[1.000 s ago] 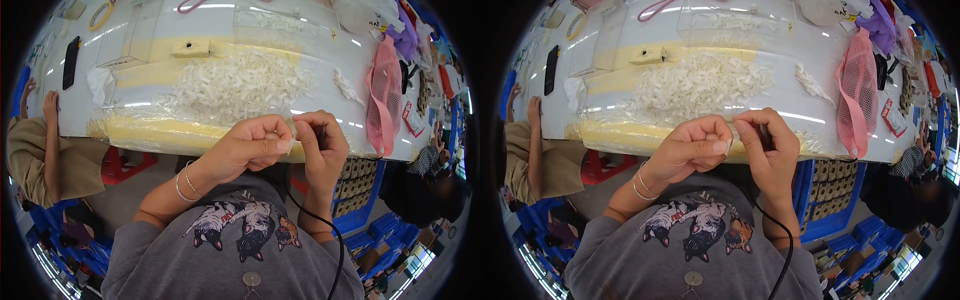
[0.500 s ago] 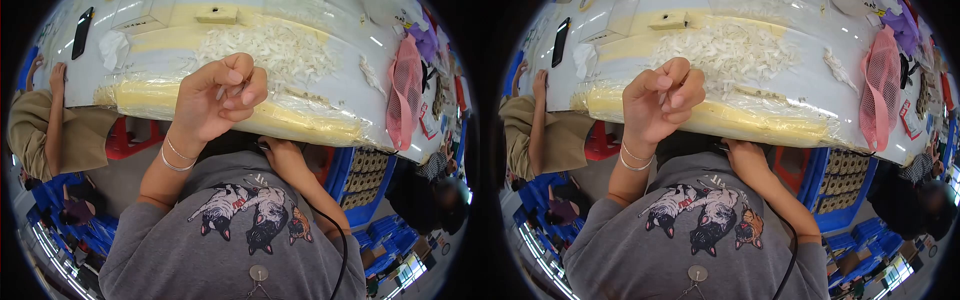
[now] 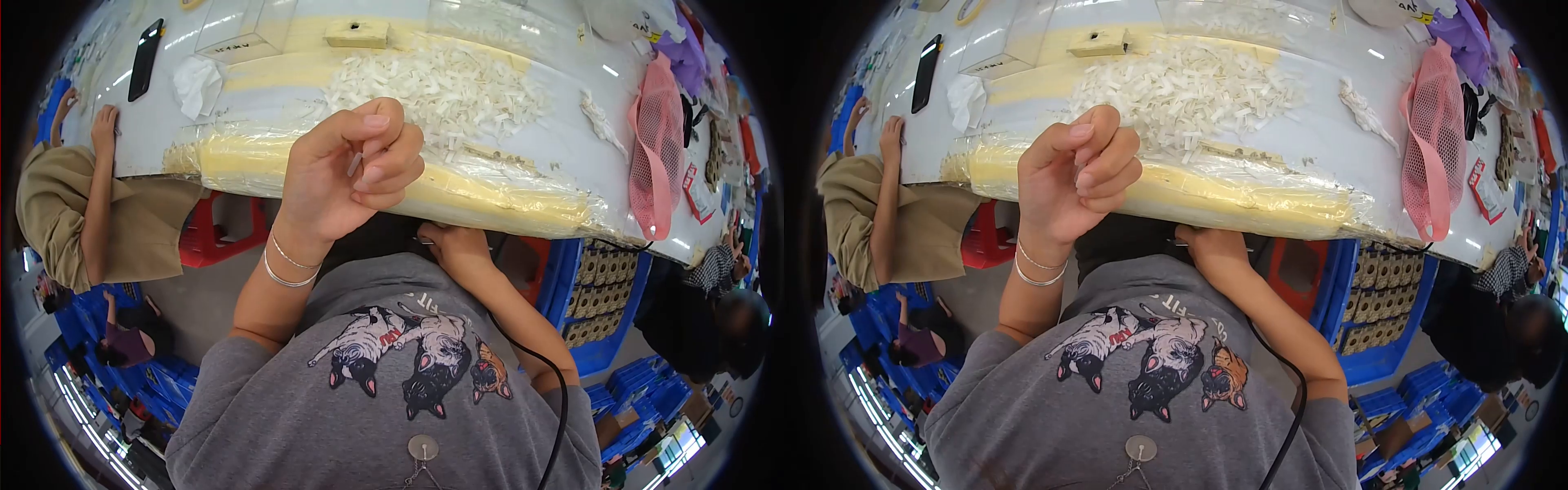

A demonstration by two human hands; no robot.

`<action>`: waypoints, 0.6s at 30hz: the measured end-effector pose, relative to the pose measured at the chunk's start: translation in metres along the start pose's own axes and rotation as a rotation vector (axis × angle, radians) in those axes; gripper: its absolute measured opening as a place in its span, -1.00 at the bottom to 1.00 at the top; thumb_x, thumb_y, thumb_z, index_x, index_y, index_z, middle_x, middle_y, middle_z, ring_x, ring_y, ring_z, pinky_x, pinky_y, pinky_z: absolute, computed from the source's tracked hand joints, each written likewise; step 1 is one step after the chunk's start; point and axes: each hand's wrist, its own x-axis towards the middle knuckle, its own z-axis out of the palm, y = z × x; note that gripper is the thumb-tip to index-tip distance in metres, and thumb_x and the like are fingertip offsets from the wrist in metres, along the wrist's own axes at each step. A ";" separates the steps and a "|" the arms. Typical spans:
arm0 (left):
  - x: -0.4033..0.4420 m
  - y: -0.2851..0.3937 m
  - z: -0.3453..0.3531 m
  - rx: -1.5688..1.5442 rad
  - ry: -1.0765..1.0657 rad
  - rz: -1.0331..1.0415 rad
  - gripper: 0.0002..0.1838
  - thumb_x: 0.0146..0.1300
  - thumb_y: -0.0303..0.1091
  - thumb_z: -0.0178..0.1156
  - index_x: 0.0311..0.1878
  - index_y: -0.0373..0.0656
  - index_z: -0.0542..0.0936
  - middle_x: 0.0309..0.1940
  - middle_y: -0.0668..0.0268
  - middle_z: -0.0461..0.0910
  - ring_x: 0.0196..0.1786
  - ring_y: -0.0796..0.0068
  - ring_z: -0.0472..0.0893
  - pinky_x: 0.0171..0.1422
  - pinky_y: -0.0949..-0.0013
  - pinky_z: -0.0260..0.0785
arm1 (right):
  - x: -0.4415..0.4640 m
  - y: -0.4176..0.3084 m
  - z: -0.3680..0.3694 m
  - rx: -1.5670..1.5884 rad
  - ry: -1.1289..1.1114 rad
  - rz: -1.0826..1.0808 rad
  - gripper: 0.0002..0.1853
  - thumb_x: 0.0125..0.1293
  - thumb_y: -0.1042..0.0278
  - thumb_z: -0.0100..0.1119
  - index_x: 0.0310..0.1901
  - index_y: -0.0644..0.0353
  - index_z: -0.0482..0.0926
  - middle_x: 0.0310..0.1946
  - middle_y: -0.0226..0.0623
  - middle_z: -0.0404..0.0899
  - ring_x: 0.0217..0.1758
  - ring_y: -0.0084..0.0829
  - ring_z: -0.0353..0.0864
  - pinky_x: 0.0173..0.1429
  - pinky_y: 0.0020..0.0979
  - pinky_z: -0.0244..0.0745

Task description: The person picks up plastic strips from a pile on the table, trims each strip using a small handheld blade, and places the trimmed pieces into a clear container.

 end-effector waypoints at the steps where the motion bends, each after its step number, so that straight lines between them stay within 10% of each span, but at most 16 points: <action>1: 0.000 0.000 0.001 0.010 0.007 0.004 -0.67 0.51 -0.26 -0.04 -0.45 -0.07 0.28 -0.58 0.40 0.31 -0.55 0.71 0.13 -0.62 0.62 -0.09 | -0.001 -0.001 -0.003 -0.021 0.013 -0.040 -0.80 0.01 0.45 0.28 -0.27 0.09 0.75 -0.17 -0.23 0.66 0.01 -0.09 0.64 0.11 -0.08 0.54; 18: -0.010 -0.010 0.011 0.249 0.149 -0.040 -0.69 0.57 -0.24 -0.04 -0.38 -0.10 0.30 -0.64 0.48 0.19 -0.61 0.76 0.04 -0.65 0.61 -0.17 | -0.018 0.006 -0.005 -0.166 -0.059 -0.008 -0.88 0.15 0.42 0.27 -0.24 0.10 0.63 -0.18 -0.30 0.61 -0.23 -0.18 0.71 -0.26 -0.16 0.62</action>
